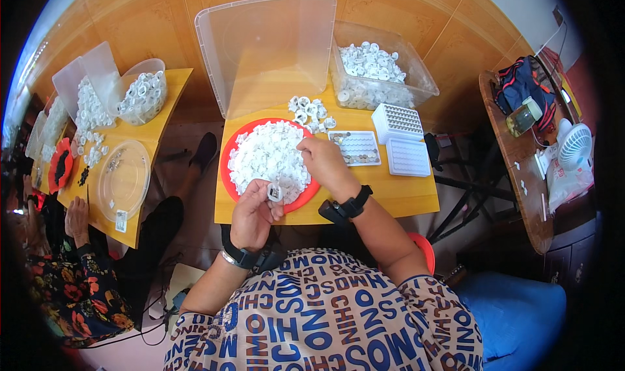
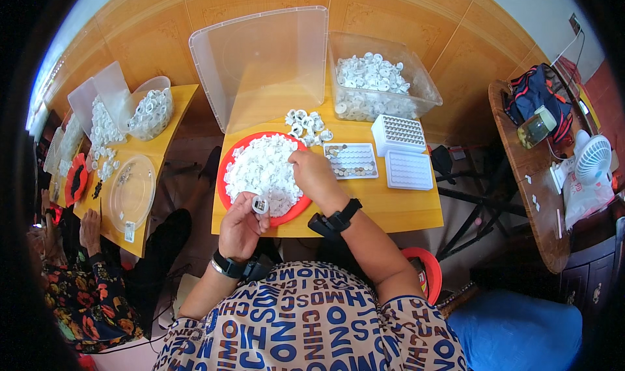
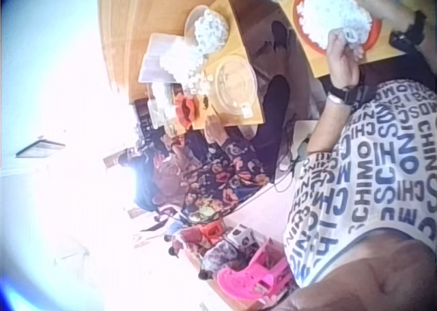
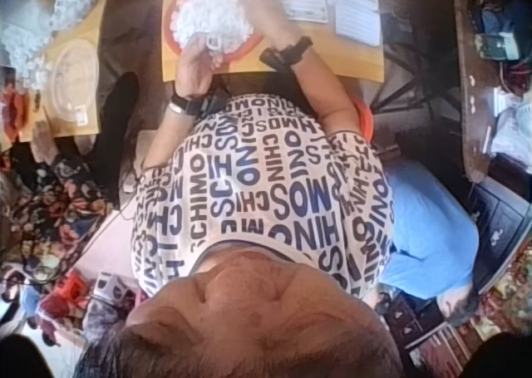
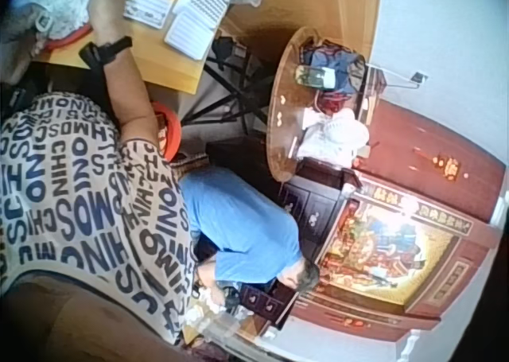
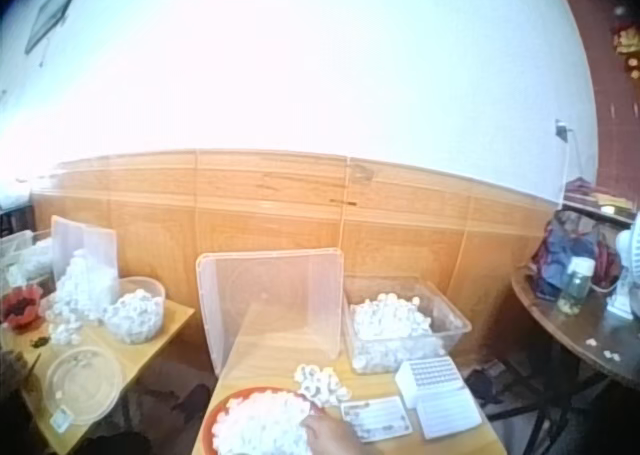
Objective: Manually assembling small white plastic components by joining two separate parts together.
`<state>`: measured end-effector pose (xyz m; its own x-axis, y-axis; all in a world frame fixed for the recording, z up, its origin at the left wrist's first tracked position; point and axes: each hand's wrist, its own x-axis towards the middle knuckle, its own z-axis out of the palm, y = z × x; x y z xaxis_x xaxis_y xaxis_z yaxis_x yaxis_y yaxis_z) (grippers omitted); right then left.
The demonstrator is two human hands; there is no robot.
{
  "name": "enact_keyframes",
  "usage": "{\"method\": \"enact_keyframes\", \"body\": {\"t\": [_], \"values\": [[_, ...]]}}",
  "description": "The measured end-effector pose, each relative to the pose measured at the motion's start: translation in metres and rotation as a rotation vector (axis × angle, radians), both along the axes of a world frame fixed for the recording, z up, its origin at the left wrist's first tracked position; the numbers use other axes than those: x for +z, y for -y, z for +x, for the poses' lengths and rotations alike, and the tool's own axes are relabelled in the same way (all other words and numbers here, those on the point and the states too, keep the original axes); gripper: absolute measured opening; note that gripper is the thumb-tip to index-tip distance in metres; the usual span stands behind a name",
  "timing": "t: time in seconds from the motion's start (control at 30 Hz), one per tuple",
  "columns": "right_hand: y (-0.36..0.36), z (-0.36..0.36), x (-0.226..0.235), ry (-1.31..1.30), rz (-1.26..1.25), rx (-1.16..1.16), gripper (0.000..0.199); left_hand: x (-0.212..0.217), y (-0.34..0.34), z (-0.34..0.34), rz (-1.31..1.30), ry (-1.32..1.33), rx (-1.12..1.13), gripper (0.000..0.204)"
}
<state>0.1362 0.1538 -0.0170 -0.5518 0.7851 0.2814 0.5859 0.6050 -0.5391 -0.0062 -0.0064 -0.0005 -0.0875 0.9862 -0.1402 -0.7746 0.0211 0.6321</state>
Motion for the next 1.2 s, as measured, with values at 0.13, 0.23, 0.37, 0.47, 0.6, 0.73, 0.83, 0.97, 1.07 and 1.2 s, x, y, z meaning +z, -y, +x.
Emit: {"method": "enact_keyframes", "body": {"t": [0.13, 0.23, 0.37, 0.47, 0.6, 0.73, 0.83, 0.97, 1.07, 1.2], "values": [[0.005, 0.005, 0.010, -0.416, -0.427, 0.046, 0.016, 0.002, -0.001, 0.001, -0.012, 0.000, 0.006, 0.014], [0.014, 0.010, 0.023, -0.575, -0.672, 0.124, 0.017, 0.003, -0.001, 0.001, 0.001, -0.002, -0.002, 0.015], [0.039, 0.012, 0.045, -0.641, -0.730, 0.174, 0.018, 0.004, 0.000, 0.002, 0.040, 0.029, -0.032, 0.017], [0.053, 0.015, 0.056, -0.653, -0.717, 0.175, 0.019, 0.005, -0.002, 0.005, 0.083, 0.042, -0.082, 0.018], [0.067, 0.014, 0.055, -0.731, -0.667, 0.202, 0.017, 0.008, 0.000, 0.007, 0.145, 0.039, -0.126, 0.022], [0.074, 0.013, 0.058, -0.649, -0.413, 0.175, 0.014, 0.009, 0.001, 0.008, 0.187, 0.043, -0.154, 0.024], [0.078, 0.014, 0.064, -0.571, -0.289, 0.192, 0.012, 0.005, 0.000, 0.007, 0.218, 0.045, -0.165, 0.024], [0.081, 0.017, 0.065, -0.660, -0.486, 0.238, 0.011, 0.006, 0.001, 0.008, 0.226, 0.034, -0.184, 0.024], [0.084, 0.018, 0.064, -0.711, -0.565, 0.272, 0.011, 0.007, 0.002, 0.009, 0.194, 0.056, -0.179, 0.023], [0.089, 0.020, 0.063, -0.737, -0.546, 0.287, 0.011, 0.006, 0.003, 0.010, 0.211, 0.085, -0.152, 0.023]]}}
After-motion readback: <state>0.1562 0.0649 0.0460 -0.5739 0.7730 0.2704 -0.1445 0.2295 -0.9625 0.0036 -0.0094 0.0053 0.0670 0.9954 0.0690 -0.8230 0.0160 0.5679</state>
